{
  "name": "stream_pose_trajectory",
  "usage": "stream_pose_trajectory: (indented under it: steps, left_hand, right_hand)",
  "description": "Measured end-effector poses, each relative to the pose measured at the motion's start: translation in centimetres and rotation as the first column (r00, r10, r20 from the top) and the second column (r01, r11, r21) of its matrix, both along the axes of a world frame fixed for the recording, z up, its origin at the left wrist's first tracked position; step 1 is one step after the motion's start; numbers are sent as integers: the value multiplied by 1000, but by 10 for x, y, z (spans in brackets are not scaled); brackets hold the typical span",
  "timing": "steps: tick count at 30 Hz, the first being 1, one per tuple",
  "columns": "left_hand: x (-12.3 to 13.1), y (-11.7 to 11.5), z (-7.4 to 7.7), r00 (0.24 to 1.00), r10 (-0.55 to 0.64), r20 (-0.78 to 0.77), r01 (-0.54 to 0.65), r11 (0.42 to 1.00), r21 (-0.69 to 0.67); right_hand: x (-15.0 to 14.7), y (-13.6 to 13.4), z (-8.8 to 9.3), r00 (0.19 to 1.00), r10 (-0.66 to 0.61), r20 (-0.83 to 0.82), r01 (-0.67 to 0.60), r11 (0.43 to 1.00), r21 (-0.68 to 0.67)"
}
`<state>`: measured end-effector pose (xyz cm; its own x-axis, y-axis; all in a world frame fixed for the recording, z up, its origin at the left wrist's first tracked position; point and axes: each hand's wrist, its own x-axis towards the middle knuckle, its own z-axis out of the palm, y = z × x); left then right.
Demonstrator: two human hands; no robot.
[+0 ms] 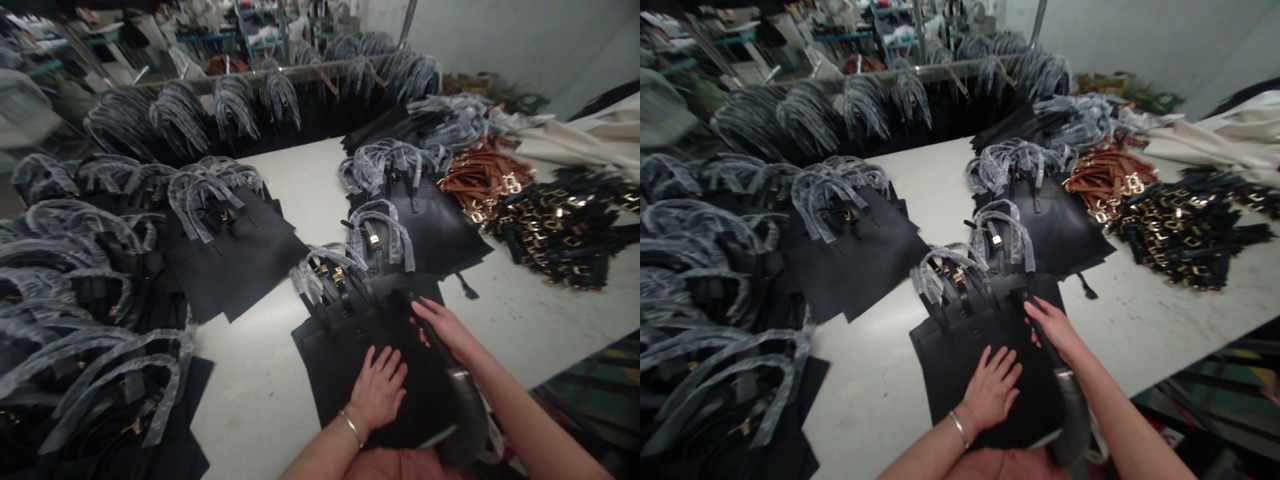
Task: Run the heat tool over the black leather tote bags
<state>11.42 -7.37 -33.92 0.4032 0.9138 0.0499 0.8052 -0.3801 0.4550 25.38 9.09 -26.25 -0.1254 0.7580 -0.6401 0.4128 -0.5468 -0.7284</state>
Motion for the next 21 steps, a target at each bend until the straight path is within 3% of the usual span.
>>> stream_pose_trajectory:
  steps: [5,10,13,16,21]
  left_hand:
    - [0,1,0,1000,-3,-23,4,1000,14]
    - [11,4,-18,999,-48,6,48,999,13]
    - [15,7,-23,997,-72,0,72,997,-4]
    - [15,11,-17,992,-125,-17,125,992,9]
    - [12,8,-12,990,-140,-29,140,990,-16]
  right_hand:
    - [13,-27,5,998,57,-3,-57,995,-82]
    - [-15,-60,-7,950,312,-3,-312,949,-52]
    - [-36,-59,-18,926,371,64,-374,926,42]
    - [-54,-52,-24,913,401,67,-405,912,59]
    - [-69,-62,-17,866,495,75,-499,865,53]
